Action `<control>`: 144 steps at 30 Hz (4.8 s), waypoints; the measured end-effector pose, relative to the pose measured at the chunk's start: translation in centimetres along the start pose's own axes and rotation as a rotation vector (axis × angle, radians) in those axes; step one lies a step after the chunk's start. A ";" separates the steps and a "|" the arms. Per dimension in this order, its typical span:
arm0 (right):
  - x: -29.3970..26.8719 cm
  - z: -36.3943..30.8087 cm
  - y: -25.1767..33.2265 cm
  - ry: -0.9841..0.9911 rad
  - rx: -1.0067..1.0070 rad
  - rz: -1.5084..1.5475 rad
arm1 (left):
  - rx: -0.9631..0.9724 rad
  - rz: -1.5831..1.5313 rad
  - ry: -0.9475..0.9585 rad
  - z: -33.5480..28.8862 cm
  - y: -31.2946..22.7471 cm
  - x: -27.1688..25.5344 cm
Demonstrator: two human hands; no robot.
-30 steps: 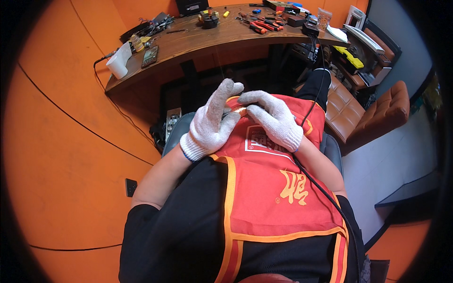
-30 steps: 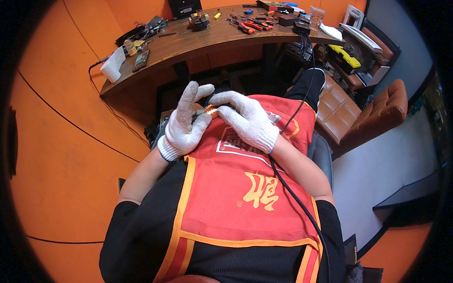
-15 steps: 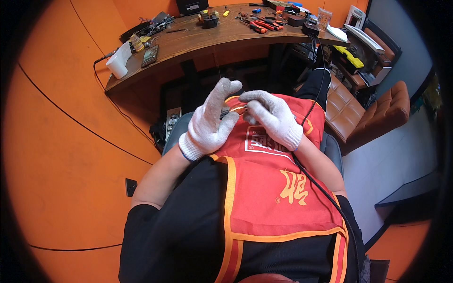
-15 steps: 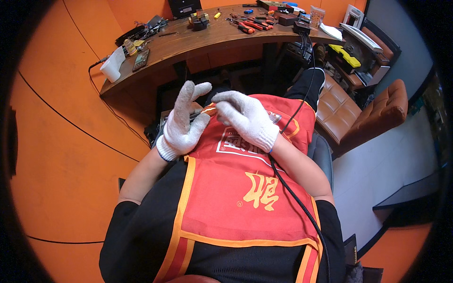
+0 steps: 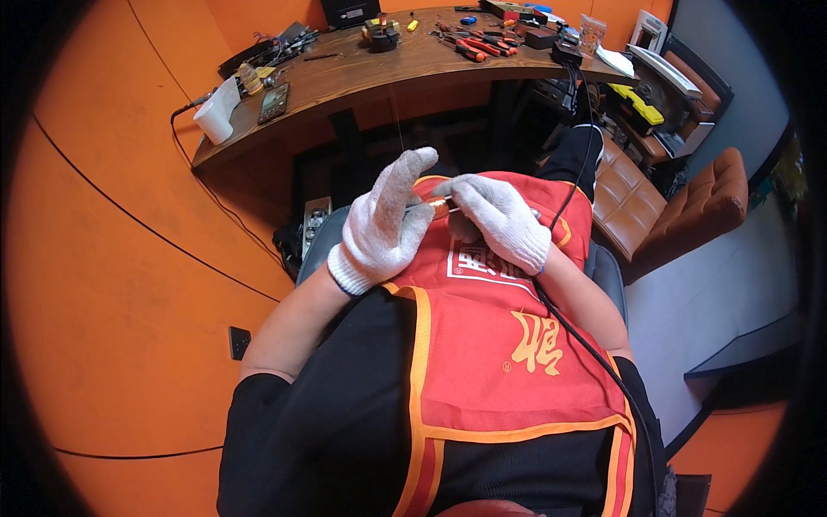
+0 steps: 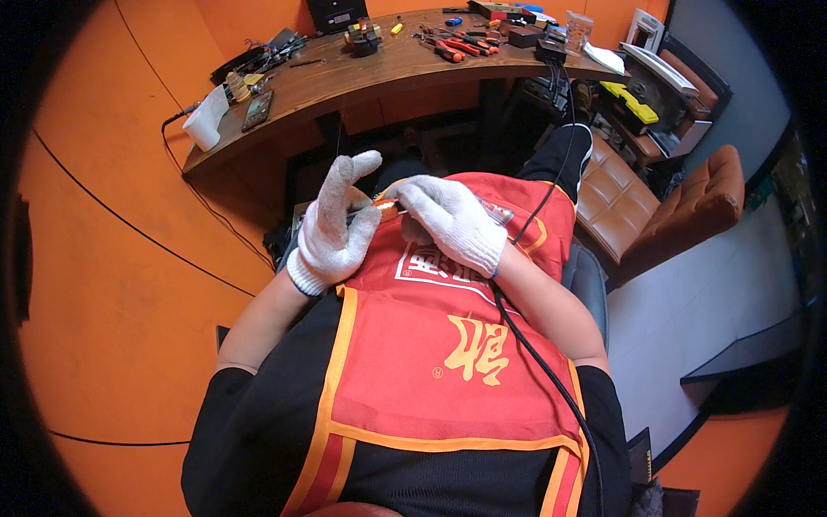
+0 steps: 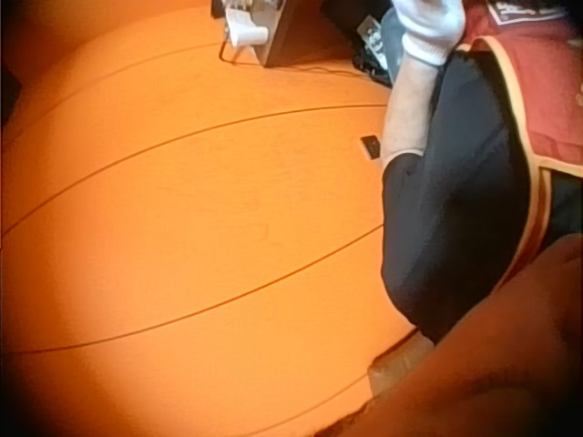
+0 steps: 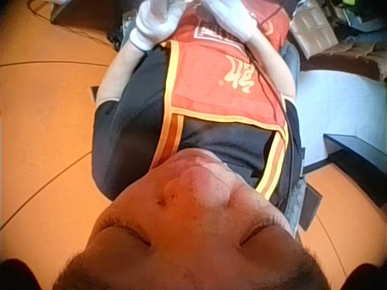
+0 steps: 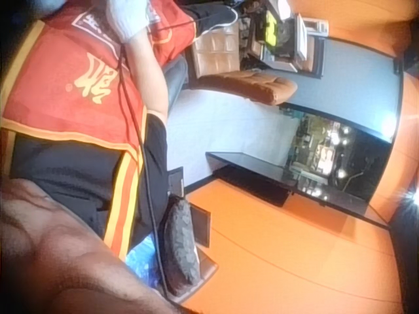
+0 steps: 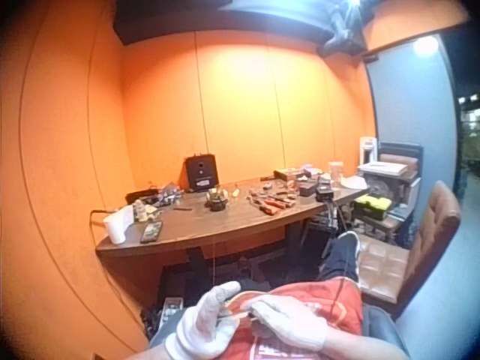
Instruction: The person winds a thin copper wire around a small cylindrical object held in both hands. They repeatedly rotate and adjust the object while wrapping the wire tightly around it. The person occasionally pauses to inspect the winding and reposition their grip.
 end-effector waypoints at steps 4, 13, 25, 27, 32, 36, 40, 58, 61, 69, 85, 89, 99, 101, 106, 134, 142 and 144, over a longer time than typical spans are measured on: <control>0.5 0.3 0.0 -0.025 -0.107 0.007 | 0.060 0.017 0.005 0.1 0.1 -0.1; 0.0 -0.1 -0.1 0.000 -0.005 0.023 | 0.023 -0.096 -0.051 -0.1 0.3 0.4; 0.3 0.2 0.6 -0.056 -0.313 -0.377 | -0.404 -0.696 -0.067 0.1 0.4 0.7; 0.3 0.1 0.8 -0.034 -0.327 -0.369 | -0.466 -0.816 -0.047 0.5 0.6 0.6; 0.1 0.1 1.1 0.007 -0.306 -0.356 | -0.685 -1.038 0.068 0.4 0.7 0.1; -0.2 -0.1 1.1 0.011 -0.280 -0.329 | -0.680 -0.963 0.052 0.5 1.2 -1.1; -0.2 -0.3 1.4 0.010 -0.423 -0.223 | -0.595 -0.872 -0.200 0.2 1.4 -1.8; -0.2 -3.3 5.0 -0.024 -0.513 -0.244 | -0.546 -0.478 0.066 -0.7 -7.1 -3.6; -0.1 -3.5 5.0 -0.067 -0.480 -0.216 | -0.583 -0.525 0.005 -0.3 -6.8 -3.0; 0.2 -3.7 4.7 -0.069 -0.256 0.115 | -0.143 0.037 -0.079 0.2 -7.0 -3.1; 0.0 -2.4 3.0 -0.205 -0.264 -0.067 | -0.424 -0.610 -0.148 -0.2 -3.4 -0.8; 0.0 -2.0 2.2 -0.138 -0.220 0.132 | -0.107 -0.127 -0.115 0.4 -3.4 -1.3; 0.0 -1.2 1.7 -0.253 -0.390 -0.239 | -0.497 -0.647 -0.134 -0.2 -2.1 0.4; -0.1 -1.2 1.2 -0.229 -0.252 -0.038 | -0.418 -0.551 -0.127 -0.1 -1.8 0.2; 0.2 -0.7 0.6 -0.202 -0.169 0.091 | -0.137 -0.002 -0.108 0.4 -2.0 -0.8; -0.6 0.3 2.2 -0.217 -0.380 -0.358 | -0.528 -0.528 -0.174 -0.5 -1.0 0.4; -1.8 4.0 1.7 0.145 -0.167 0.140 | -0.341 -0.086 -0.259 -0.4 -1.0 -1.9; -1.5 4.7 1.3 0.165 -0.156 0.147 | -0.310 0.000 -0.222 -0.8 -1.3 -1.9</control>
Point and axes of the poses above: each hand's wrist, its own z-axis towards the middle knuckle, its own x-axis out of the palm, y = z × x, the point moved 2 cm from there along z, towards the middle knuckle, and after that the axes turned 11 degrees about y, right-handed, at the moved point
